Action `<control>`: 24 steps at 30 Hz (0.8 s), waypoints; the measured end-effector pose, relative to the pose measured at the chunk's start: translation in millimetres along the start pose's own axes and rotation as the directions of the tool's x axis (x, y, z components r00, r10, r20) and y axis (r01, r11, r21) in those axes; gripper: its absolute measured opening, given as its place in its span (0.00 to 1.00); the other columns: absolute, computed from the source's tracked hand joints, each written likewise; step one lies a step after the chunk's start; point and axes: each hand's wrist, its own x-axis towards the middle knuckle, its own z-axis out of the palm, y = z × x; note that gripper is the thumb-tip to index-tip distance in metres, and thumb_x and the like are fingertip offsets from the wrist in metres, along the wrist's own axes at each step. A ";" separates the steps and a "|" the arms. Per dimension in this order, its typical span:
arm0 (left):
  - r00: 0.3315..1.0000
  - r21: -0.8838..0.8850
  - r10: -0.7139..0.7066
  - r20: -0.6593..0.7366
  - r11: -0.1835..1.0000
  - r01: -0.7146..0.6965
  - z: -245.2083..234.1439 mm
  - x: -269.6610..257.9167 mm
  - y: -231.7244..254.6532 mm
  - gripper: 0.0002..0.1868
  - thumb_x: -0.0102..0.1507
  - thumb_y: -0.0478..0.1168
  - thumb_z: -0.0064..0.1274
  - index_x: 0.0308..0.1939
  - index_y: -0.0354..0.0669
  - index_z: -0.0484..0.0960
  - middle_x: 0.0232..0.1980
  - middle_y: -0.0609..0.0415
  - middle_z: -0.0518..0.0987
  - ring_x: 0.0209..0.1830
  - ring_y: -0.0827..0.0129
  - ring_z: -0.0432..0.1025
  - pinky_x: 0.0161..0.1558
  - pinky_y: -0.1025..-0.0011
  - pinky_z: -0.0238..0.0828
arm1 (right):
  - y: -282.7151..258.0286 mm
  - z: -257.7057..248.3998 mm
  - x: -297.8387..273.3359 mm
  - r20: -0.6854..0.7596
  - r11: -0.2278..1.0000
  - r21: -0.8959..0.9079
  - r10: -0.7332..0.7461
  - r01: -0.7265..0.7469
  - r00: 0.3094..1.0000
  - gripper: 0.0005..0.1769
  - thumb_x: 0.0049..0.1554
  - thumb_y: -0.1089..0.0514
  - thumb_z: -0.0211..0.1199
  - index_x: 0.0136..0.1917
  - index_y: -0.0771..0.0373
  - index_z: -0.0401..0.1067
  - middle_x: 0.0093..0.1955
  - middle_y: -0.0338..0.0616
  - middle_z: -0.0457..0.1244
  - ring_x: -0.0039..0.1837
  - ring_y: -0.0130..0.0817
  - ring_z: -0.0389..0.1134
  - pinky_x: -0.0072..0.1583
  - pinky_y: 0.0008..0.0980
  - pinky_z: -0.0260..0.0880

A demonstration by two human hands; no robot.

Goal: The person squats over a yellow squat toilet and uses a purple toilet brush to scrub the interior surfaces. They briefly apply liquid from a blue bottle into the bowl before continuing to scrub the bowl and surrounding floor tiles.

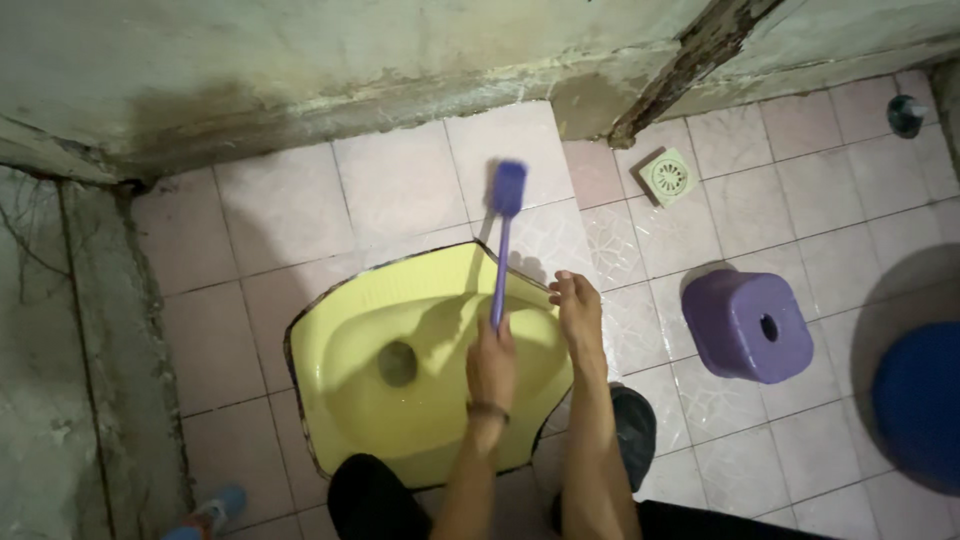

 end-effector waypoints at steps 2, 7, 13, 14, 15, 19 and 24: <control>0.997 0.049 -0.082 -0.005 0.995 0.082 7.5 -19.5 -8.9 0.18 0.72 0.53 0.38 0.49 0.43 0.72 0.27 0.40 0.80 0.27 0.44 0.79 0.28 0.48 0.74 | -9.1 1.8 -2.1 0.001 1.000 0.005 -0.024 0.024 1.000 0.25 0.64 0.46 0.55 0.59 0.70 0.73 0.51 0.52 0.71 0.50 0.38 0.72 0.53 0.34 0.73; 0.998 0.042 0.060 -0.026 0.997 -0.059 10.5 25.6 10.0 0.18 0.70 0.52 0.42 0.52 0.41 0.73 0.30 0.36 0.81 0.30 0.39 0.77 0.30 0.46 0.72 | -29.4 -0.2 -7.2 0.012 0.998 -0.039 -0.040 0.041 0.999 0.25 0.63 0.46 0.55 0.59 0.71 0.73 0.50 0.52 0.71 0.49 0.38 0.73 0.53 0.34 0.72; 0.986 0.083 0.167 -0.025 0.983 -0.164 6.6 88.7 47.5 0.20 0.70 0.53 0.42 0.46 0.38 0.79 0.34 0.33 0.81 0.37 0.35 0.76 0.37 0.45 0.71 | -36.5 -5.6 -13.2 0.027 0.997 0.009 -0.081 0.081 0.996 0.24 0.64 0.47 0.55 0.58 0.71 0.73 0.48 0.53 0.71 0.48 0.38 0.73 0.52 0.34 0.74; 0.991 0.066 0.137 -0.011 0.989 -0.136 11.0 75.2 45.5 0.22 0.71 0.53 0.41 0.44 0.37 0.78 0.35 0.33 0.81 0.37 0.35 0.76 0.37 0.45 0.72 | -37.9 -7.0 -14.4 0.025 0.996 -0.003 -0.084 0.084 0.996 0.24 0.64 0.47 0.55 0.58 0.71 0.73 0.49 0.52 0.71 0.49 0.38 0.73 0.52 0.34 0.74; 0.994 0.050 0.107 0.001 0.993 -0.107 15.0 58.2 40.9 0.24 0.72 0.54 0.40 0.42 0.35 0.78 0.35 0.33 0.81 0.37 0.36 0.76 0.37 0.45 0.72 | -40.3 -5.9 -14.0 0.027 0.996 -0.012 -0.090 0.090 0.996 0.24 0.64 0.47 0.55 0.59 0.71 0.73 0.49 0.52 0.71 0.49 0.37 0.73 0.52 0.34 0.74; 0.999 0.109 0.039 -0.004 0.993 -0.038 20.3 -5.0 14.2 0.24 0.71 0.56 0.38 0.43 0.37 0.77 0.32 0.34 0.81 0.35 0.38 0.78 0.36 0.46 0.74 | -50.4 -3.4 -13.9 0.030 0.997 -0.034 -0.068 0.069 0.997 0.23 0.64 0.47 0.55 0.59 0.70 0.73 0.49 0.52 0.71 0.48 0.37 0.73 0.52 0.33 0.73; 0.990 0.085 0.001 -0.139 0.996 0.011 -21.8 50.5 7.8 0.25 0.73 0.54 0.36 0.43 0.37 0.78 0.31 0.36 0.81 0.32 0.40 0.77 0.33 0.47 0.73 | -57.0 -2.8 -8.3 0.038 0.997 -0.033 -0.075 0.077 0.996 0.23 0.64 0.46 0.54 0.59 0.68 0.73 0.49 0.51 0.71 0.48 0.37 0.73 0.51 0.33 0.72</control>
